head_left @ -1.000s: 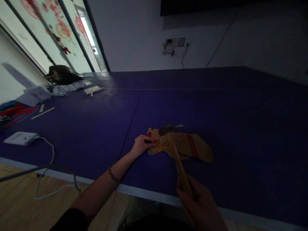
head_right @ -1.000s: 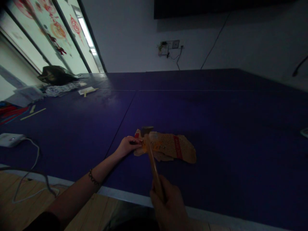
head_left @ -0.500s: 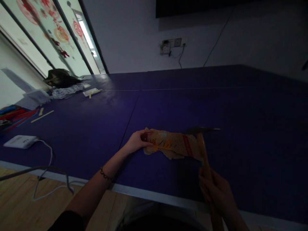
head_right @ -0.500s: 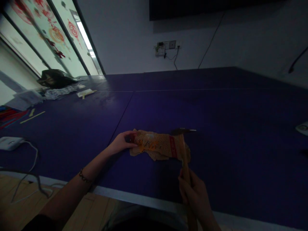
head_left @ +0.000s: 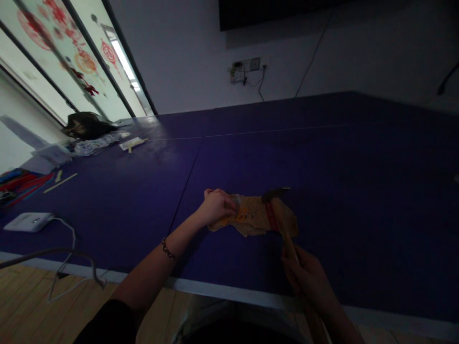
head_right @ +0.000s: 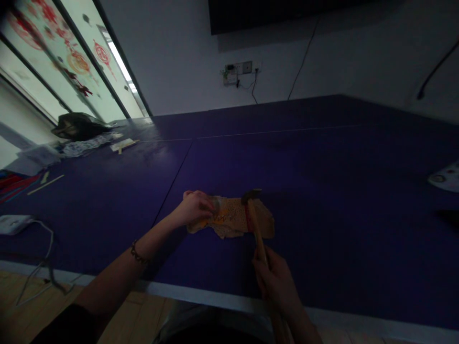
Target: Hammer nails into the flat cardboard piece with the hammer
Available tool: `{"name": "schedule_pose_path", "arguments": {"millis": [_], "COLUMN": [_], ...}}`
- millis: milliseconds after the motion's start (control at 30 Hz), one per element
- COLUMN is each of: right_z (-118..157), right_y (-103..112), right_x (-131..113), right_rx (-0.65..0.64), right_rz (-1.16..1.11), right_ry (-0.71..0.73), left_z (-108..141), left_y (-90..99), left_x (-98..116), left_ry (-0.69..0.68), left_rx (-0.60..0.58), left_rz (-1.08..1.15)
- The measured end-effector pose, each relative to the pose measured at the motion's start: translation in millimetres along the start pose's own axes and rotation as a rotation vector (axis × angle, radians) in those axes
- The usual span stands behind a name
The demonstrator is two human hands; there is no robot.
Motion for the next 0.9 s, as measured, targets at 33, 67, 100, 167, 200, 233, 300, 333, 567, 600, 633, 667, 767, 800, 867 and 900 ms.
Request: {"name": "schedule_pose_path", "arguments": {"millis": [33, 67, 100, 167, 200, 233, 300, 333, 567, 600, 633, 667, 767, 800, 867, 900], "right_z": [0.0, 0.1, 0.3, 0.9, 1.1, 1.2, 0.6, 0.1, 6.2, 10.6, 15.9, 21.5, 35.6, 38.0, 38.5, 37.3], "right_y": [-0.2, -0.3, -0.5, -0.8, -0.9, -1.1, -1.5, -1.4, -2.1, -3.9, -6.6, -10.1, -23.3, -28.2, -37.4, -41.3], "right_x": [-0.3, -0.6, -0.9, -1.1, -1.0, -0.8, 0.0, 0.4, -7.5, -11.3, -15.6, -20.2, -33.9, -38.3, -45.8, -48.7], "right_rx": [-0.006, -0.01, -0.013, -0.015, -0.015, -0.018, -0.023, -0.021, 0.003, 0.004, 0.004, 0.003, -0.001, -0.014, -0.055, -0.071], "right_rz": [-0.001, -0.002, -0.001, 0.009, 0.01, 0.007, -0.005, -0.012, -0.001, 0.001, -0.002, -0.016, -0.006, 0.031, 0.115, 0.152], "right_ry": [0.003, 0.012, 0.02, 0.034, 0.039, 0.042, 0.042, 0.041, 0.047, 0.051, 0.049, 0.04, -0.013, -0.012, 0.008, 0.019], "left_z": [1.0, 2.6, 4.5, 8.7, 10.6, 12.3, 14.5, 15.1, 13.0, 12.7, 12.5, 12.5, 13.1, 13.4, 14.1, 14.4], "left_y": [0.5, 1.1, 1.8, 3.2, 3.3, 3.0, 1.4, 0.1, -9.6, -10.3, -10.7, -10.9, -10.3, -10.0, -9.9, -9.9], "left_x": [-0.3, -0.3, -0.1, 0.0, -0.2, -0.8, -3.1, -4.6, -12.7, -13.2, -13.4, -13.4, -11.8, -10.9, -8.7, -7.7], "left_ry": [0.014, 0.027, 0.037, 0.05, 0.051, 0.052, 0.063, 0.068, 0.056, 0.055, 0.054, 0.055, 0.069, 0.076, 0.09, 0.096], "left_rx": [-0.016, -0.034, -0.049, -0.044, -0.038, -0.029, 0.001, 0.021, 0.12, 0.117, 0.111, 0.108, 0.107, 0.108, 0.107, 0.107], "left_rz": [-0.021, -0.053, -0.083, -0.095, -0.092, -0.085, -0.066, -0.055, -0.018, -0.02, -0.023, -0.024, -0.017, -0.011, 0.0, 0.004]}}
Point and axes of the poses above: each hand's wrist, its own z-axis away from the middle knuckle, its own y-axis out of the back of the hand, x = y × z, the point moved 2 cm from there along -z, towards the middle knuckle, and after that the axes turned 15 degrees about -x, right-handed, at the moved point
